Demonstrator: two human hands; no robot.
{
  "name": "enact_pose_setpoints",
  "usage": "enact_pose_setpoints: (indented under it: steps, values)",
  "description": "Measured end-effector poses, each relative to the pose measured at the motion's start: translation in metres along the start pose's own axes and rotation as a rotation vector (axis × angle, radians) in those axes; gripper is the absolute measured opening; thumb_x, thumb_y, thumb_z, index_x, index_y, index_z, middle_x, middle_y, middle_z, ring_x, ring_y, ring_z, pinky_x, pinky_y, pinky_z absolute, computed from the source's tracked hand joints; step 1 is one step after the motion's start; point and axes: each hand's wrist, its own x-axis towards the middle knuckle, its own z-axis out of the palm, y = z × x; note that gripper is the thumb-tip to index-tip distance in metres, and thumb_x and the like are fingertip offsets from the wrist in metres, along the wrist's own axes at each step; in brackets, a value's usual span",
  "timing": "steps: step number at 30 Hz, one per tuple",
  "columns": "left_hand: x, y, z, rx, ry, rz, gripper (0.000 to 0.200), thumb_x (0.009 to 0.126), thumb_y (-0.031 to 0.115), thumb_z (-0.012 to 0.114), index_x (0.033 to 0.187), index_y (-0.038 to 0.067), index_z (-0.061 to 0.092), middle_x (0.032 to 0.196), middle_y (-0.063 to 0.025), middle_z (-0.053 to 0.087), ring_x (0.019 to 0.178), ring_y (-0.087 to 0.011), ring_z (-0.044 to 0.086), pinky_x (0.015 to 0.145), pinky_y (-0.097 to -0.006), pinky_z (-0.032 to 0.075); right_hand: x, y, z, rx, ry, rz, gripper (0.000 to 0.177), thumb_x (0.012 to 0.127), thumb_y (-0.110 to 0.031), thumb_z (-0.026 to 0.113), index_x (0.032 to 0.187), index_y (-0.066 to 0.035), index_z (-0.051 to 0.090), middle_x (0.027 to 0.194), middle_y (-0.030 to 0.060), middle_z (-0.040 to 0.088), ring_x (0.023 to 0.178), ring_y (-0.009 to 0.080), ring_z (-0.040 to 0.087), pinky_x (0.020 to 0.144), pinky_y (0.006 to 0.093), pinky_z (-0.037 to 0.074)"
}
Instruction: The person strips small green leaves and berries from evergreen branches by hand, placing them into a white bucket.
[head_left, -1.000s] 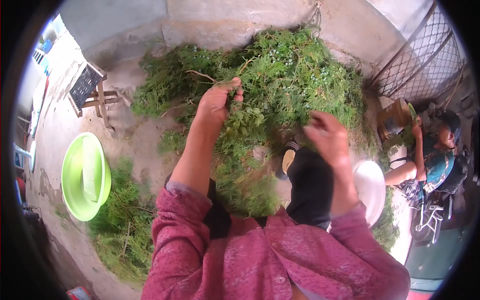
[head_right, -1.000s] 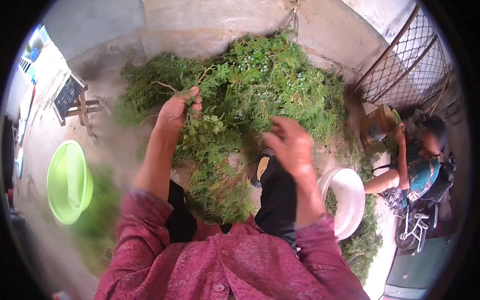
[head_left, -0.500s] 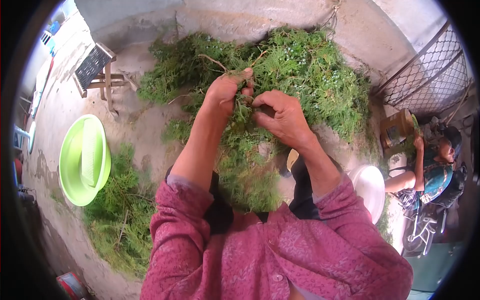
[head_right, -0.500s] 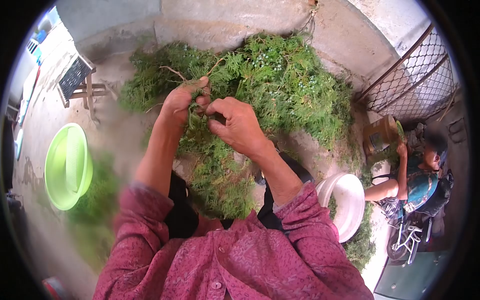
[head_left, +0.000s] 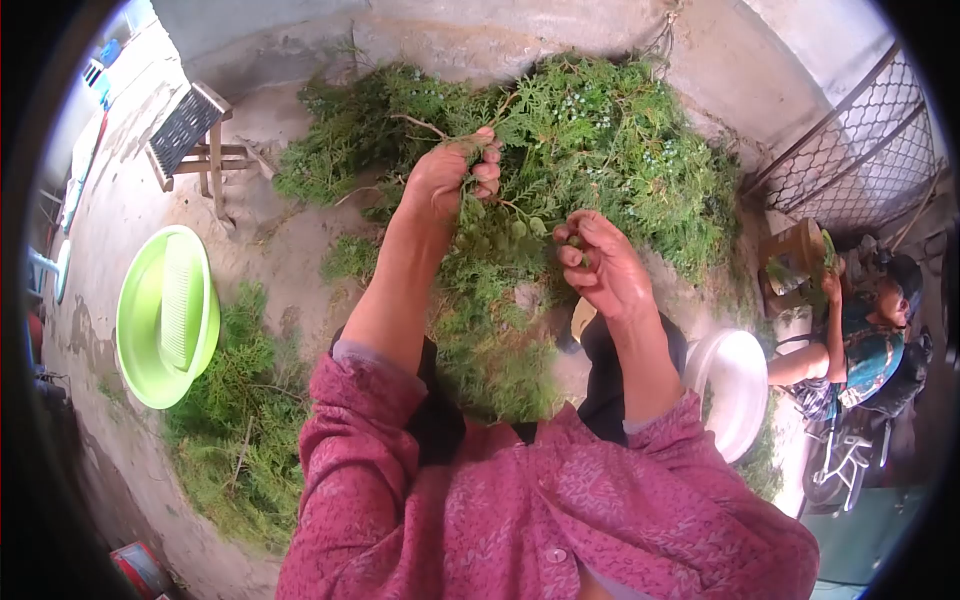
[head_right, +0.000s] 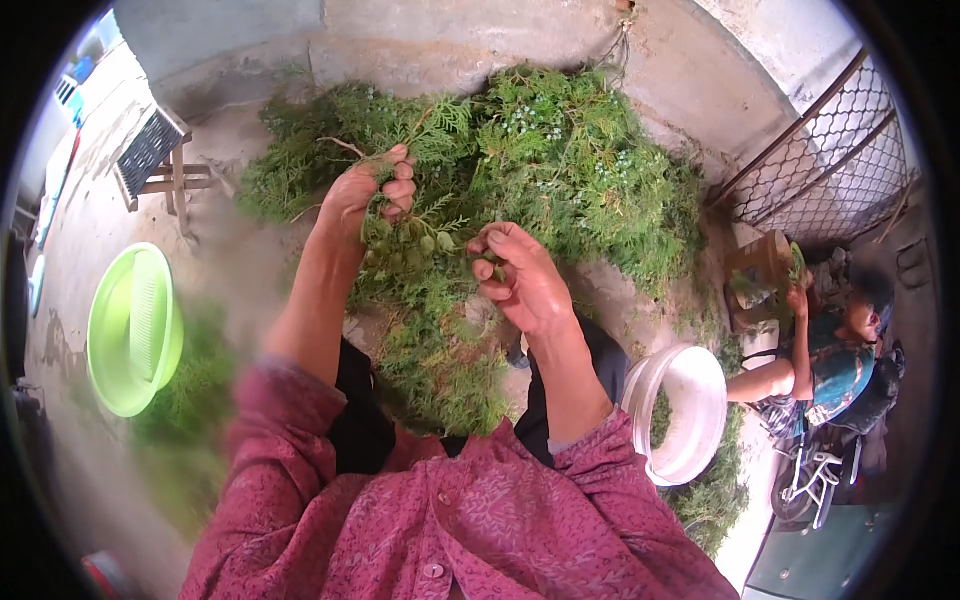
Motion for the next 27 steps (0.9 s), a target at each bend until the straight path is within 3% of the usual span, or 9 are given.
enact_pose_setpoints:
  steps: [7,9,13,16,18,22,24,25,27]
  values:
    - [0.013,-0.008,-0.005,0.049,-0.002,-0.062,0.02,0.086,0.024,0.052,0.082,0.005,0.049,0.057,0.0015,0.041,0.047,-0.0098,0.038,0.041,-0.0261,0.025,0.017,0.018,0.007,-0.479,0.034,-0.151,0.035,0.072,-0.014,0.07,0.1,-0.004,0.051,0.079,0.0009,0.052,0.057,0.0058,0.043,0.045,0.0179,0.033]
    - [0.013,-0.008,-0.004,0.075,0.012,-0.049,0.019,0.086,0.024,0.053,0.081,0.005,0.049,0.058,0.0016,0.041,0.047,-0.0094,0.038,0.04,-0.0259,0.025,0.025,0.025,0.011,-0.81,0.106,-0.393,0.029,0.073,-0.015,0.068,0.096,-0.003,0.055,0.073,0.0005,0.053,0.055,0.0072,0.042,0.048,0.0196,0.035]
    - [0.009,-0.008,0.003,0.145,0.053,-0.023,0.019,0.086,0.024,0.053,0.081,0.006,0.049,0.059,0.0015,0.042,0.047,-0.0093,0.039,0.041,-0.0256,0.025,0.029,0.03,0.017,-1.079,0.15,-0.666,0.022,0.074,-0.014,0.064,0.091,-0.002,0.057,0.064,-0.0001,0.051,0.052,0.0074,0.04,0.05,0.0207,0.037]
    - [0.009,-0.009,0.002,0.156,0.02,-0.045,0.017,0.087,0.023,0.051,0.083,0.007,0.049,0.061,0.0019,0.043,0.048,-0.009,0.039,0.042,-0.0251,0.025,0.025,0.031,0.019,-0.954,0.168,-0.6,0.017,0.076,-0.014,0.059,0.086,0.0,0.057,0.057,0.0003,0.049,0.052,0.0054,0.038,0.048,0.0209,0.036]
    - [0.007,-0.008,0.007,0.137,0.101,-0.015,0.016,0.087,0.022,0.051,0.084,0.007,0.049,0.062,0.0025,0.043,0.048,-0.0088,0.039,0.043,-0.0246,0.025,0.026,0.032,0.015,-0.897,0.13,-0.406,0.014,0.077,-0.013,0.056,0.081,0.0,0.058,0.056,-0.0007,0.048,0.051,0.0047,0.037,0.047,0.0217,0.035]
    - [0.009,-0.009,0.007,0.139,0.07,-0.013,0.017,0.087,0.024,0.05,0.082,0.007,0.049,0.058,0.0031,0.042,0.047,-0.0096,0.038,0.044,-0.025,0.025,0.022,0.033,0.007,-0.94,-0.013,-0.429,0.011,0.079,-0.008,0.052,0.08,0.0,0.059,0.055,-0.0045,0.046,0.044,0.0024,0.035,0.04,0.019,0.029]
    - [0.01,-0.012,0.003,0.216,-0.015,-0.063,0.015,0.087,0.018,0.05,0.084,0.004,0.051,0.063,-0.0032,0.047,0.046,-0.0117,0.039,0.043,-0.0272,0.029,0.018,0.027,0.007,-0.637,0.022,-0.096,0.01,0.078,-0.007,0.051,0.072,-0.001,0.057,0.052,-0.0006,0.046,0.037,0.0045,0.034,0.035,0.0192,0.027]
    - [0.01,-0.014,0.003,0.22,-0.017,-0.063,0.015,0.087,0.018,0.05,0.084,0.004,0.051,0.063,-0.0032,0.047,0.046,-0.0117,0.039,0.043,-0.0272,0.029,0.014,0.024,0.009,-0.634,0.022,-0.1,0.01,0.078,-0.007,0.051,0.072,-0.001,0.057,0.052,-0.0006,0.046,0.037,0.0045,0.034,0.035,0.0192,0.027]
    - [0.008,-0.02,0.008,0.225,0.003,-0.063,0.017,0.087,0.019,0.051,0.081,0.004,0.051,0.061,-0.0032,0.047,0.045,-0.0118,0.039,0.042,-0.0273,0.029,0.006,0.018,0.013,-0.453,0.096,0.149,0.017,0.077,-0.013,0.051,0.066,-0.001,0.056,0.051,0.0036,0.047,0.034,0.0076,0.036,0.033,0.0221,0.027]
